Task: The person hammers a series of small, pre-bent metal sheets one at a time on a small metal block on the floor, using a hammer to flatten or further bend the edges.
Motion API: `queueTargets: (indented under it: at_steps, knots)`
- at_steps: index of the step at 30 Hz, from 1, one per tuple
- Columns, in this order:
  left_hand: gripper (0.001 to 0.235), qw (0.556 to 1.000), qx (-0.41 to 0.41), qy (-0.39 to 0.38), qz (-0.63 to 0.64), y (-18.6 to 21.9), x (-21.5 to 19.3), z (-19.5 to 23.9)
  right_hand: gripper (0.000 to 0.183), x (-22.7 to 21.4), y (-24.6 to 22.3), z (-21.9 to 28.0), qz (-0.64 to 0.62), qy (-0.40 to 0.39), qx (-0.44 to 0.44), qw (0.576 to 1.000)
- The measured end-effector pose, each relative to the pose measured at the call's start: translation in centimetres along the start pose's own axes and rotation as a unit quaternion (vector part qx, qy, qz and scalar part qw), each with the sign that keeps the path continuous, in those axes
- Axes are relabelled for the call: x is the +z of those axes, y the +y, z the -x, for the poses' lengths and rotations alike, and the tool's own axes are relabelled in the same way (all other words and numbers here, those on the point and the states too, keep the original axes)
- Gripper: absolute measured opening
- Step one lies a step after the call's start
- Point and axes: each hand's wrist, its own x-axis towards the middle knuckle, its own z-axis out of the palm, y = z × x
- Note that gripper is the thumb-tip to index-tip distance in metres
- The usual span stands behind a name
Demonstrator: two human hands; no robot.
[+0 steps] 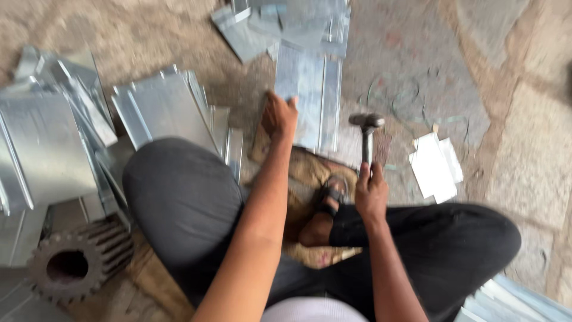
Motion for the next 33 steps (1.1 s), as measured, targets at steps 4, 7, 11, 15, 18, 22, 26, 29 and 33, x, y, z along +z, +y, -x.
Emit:
queueTargets:
  at_steps: [4,7,11,15,18,22,26,29,33]
  knots:
    - [0.059,0.998,-0.035,-0.047,0.016,1.4,-0.3,0.6,0.038,-1.3,-0.5,0.5,0.003,-0.072,0.039,0.997]
    - [0.061,0.999,-0.024,-0.018,-0.009,1.5,-1.6,-0.5,0.041,-0.8,-1.3,-0.6,-0.022,-0.060,0.038,0.997]
    - [0.056,0.998,-0.049,-0.043,0.008,1.4,-1.0,1.4,0.051,-1.6,0.7,1.8,0.003,-0.068,0.099,0.993]
    - [0.060,1.000,-0.016,0.002,0.014,1.4,-1.3,1.0,0.051,-1.8,0.8,1.3,0.005,-0.085,0.066,0.994]
    - [0.059,1.000,-0.017,-0.008,0.004,1.7,-0.8,-0.2,0.055,-2.6,0.5,0.6,-0.087,-0.058,0.100,0.989]
    - [0.061,0.999,-0.015,-0.046,0.020,0.4,0.5,-0.5,0.046,-2.2,1.0,0.0,-0.156,-0.005,0.056,0.986]
    - [0.062,0.999,-0.005,-0.032,0.002,0.6,0.2,0.0,0.041,-0.9,0.2,-3.6,-0.008,0.002,-0.090,0.996]
    - [0.057,0.999,0.016,-0.008,-0.030,1.5,-0.3,-0.4,0.044,-0.1,-1.1,-5.7,0.000,-0.040,-0.012,0.999]
    - [0.056,0.999,-0.008,-0.034,-0.010,-0.4,0.3,1.3,0.050,-0.2,-0.1,-1.6,-0.050,-0.033,0.105,0.993]
